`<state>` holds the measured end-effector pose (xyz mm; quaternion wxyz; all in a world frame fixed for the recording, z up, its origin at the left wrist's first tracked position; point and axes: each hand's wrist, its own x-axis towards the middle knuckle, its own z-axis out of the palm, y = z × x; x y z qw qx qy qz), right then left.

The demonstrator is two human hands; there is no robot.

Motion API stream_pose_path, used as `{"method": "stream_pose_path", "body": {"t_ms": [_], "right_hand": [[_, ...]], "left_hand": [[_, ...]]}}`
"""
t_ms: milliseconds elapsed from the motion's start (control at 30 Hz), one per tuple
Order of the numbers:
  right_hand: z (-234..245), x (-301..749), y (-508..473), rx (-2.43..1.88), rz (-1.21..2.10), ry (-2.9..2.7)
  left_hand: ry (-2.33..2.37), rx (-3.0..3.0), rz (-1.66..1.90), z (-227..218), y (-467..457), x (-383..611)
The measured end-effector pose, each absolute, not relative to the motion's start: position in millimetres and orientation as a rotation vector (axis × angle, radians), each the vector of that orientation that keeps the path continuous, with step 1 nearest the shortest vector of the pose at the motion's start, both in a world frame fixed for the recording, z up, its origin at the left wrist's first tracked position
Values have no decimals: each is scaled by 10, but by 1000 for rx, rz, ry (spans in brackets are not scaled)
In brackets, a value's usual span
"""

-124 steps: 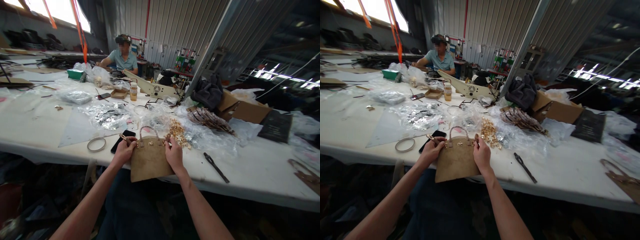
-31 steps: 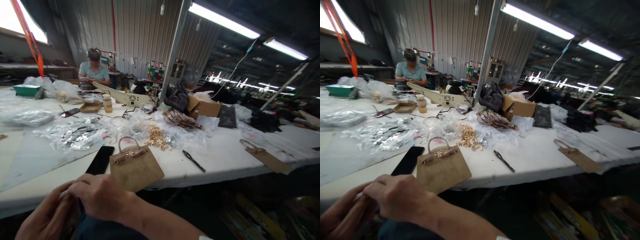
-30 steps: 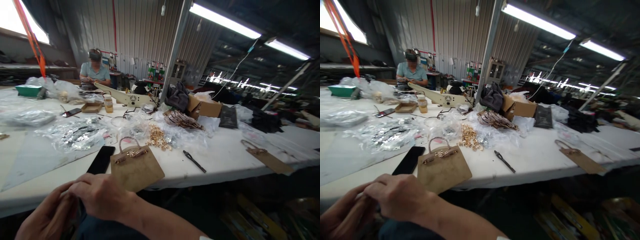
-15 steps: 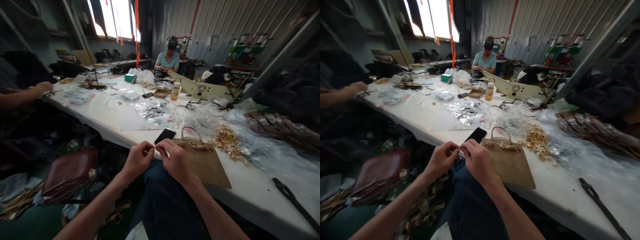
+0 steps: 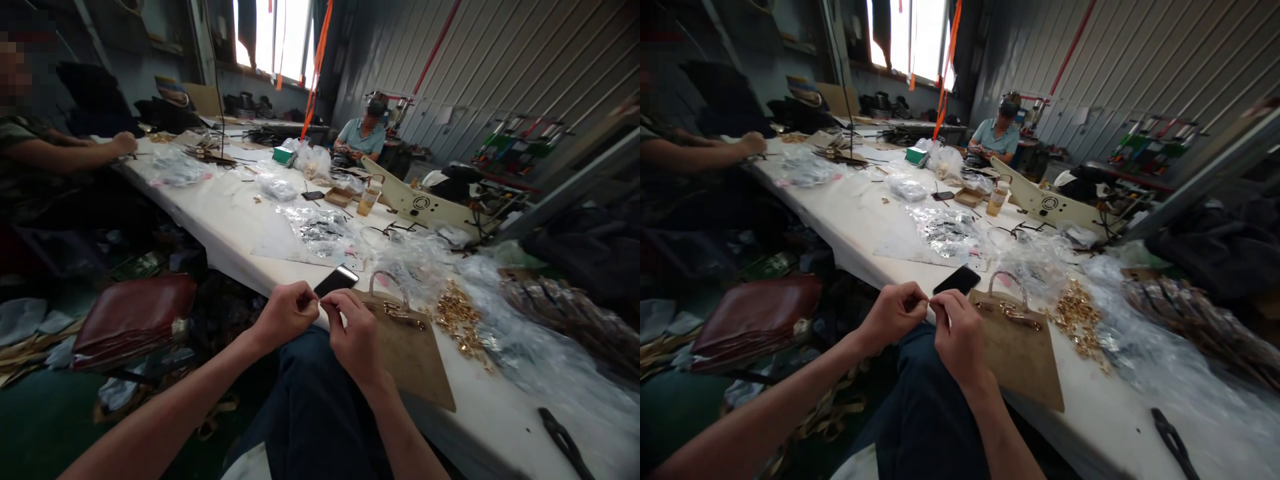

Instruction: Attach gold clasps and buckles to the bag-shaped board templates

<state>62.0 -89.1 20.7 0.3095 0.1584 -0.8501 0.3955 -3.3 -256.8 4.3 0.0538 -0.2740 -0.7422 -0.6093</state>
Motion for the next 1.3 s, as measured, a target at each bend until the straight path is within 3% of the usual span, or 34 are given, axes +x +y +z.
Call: {"method": "stream_pose_path", "body": {"t_ms": [133, 233, 500, 733, 900, 1167, 1300], "right_hand": [[255, 716, -892, 377, 1053, -2073], [302, 823, -714, 236, 1023, -1997], [-313, 1242, 26, -200, 906, -2246], [-477, 1325, 567, -272, 676, -2449], [-359, 1195, 815, -154, 948, -2404], [-466, 931, 983, -205, 1735, -2013], [-526, 858, 1035, -300, 1836, -1925]], "left_hand": [[-2208, -643, -2096, 86, -2557, -110], [-2254, -394, -2035, 38, -2729, -318], [-2698, -891, -1061, -234, -2906, -982], [-2681, -1067, -684, -605, -2685, -1467], [-2481, -1181, -611, -563, -2570, -1342], [-2144, -1709, -955, -86, -1647, -374], [-2167, -1877, -705, -171, -1215, -152]]}}
